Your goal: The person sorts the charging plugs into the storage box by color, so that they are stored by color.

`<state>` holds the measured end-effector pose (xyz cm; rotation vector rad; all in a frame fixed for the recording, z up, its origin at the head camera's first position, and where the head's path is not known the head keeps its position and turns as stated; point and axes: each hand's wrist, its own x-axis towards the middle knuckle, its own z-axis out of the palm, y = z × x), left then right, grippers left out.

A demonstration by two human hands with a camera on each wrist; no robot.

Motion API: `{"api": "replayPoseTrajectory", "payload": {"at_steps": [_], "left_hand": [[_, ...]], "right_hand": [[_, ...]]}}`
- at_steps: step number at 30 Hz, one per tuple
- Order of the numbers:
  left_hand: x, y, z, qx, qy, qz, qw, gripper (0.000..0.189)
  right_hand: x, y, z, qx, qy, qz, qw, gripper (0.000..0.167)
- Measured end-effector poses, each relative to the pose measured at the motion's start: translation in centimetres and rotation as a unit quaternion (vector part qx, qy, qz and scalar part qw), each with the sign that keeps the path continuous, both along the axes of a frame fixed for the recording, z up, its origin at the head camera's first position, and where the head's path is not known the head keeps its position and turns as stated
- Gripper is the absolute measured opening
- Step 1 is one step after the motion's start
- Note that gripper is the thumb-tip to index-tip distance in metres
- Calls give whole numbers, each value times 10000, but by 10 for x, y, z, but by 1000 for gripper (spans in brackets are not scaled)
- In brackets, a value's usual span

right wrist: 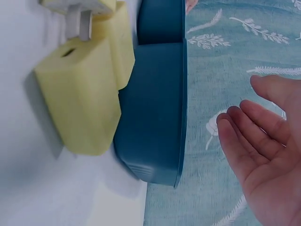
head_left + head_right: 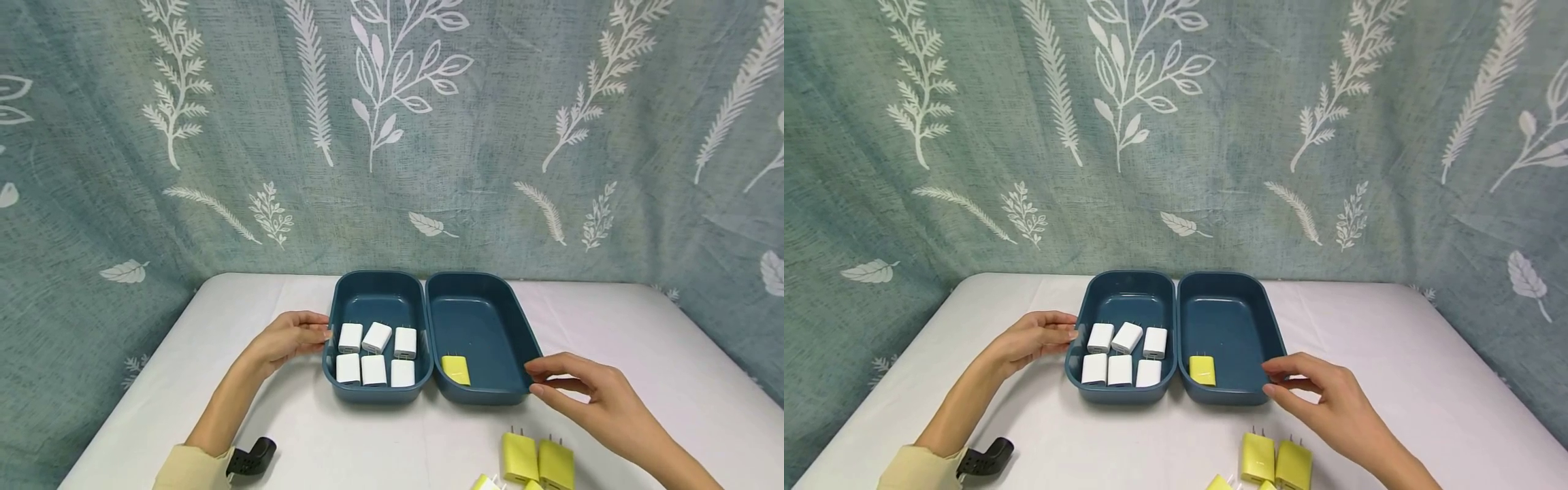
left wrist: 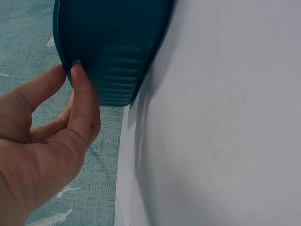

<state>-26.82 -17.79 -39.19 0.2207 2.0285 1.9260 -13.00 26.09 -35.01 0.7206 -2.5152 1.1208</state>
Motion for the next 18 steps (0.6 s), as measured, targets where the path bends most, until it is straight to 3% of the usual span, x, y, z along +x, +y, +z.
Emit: {"api": "replayPoseTrajectory", "payload": {"at_steps": [4,9,15,18], "left_hand": [[0,0,0,-12,8,17,10000,41],[0,-1,0,-17,44,-14,10000,41],[0,-1,1,-19,44,-21,10000,40],[-1,-1,0,0,45,-39,10000,40]], "right_hand": [[10,3,-3,207,-40,-66,9998,31],[19,12,-7,893,235,-291,9953,38],[26,28,-12,1131,-521,-798,9890,32],[27,34,-15,1184,-745,-736,9874,33]]}}
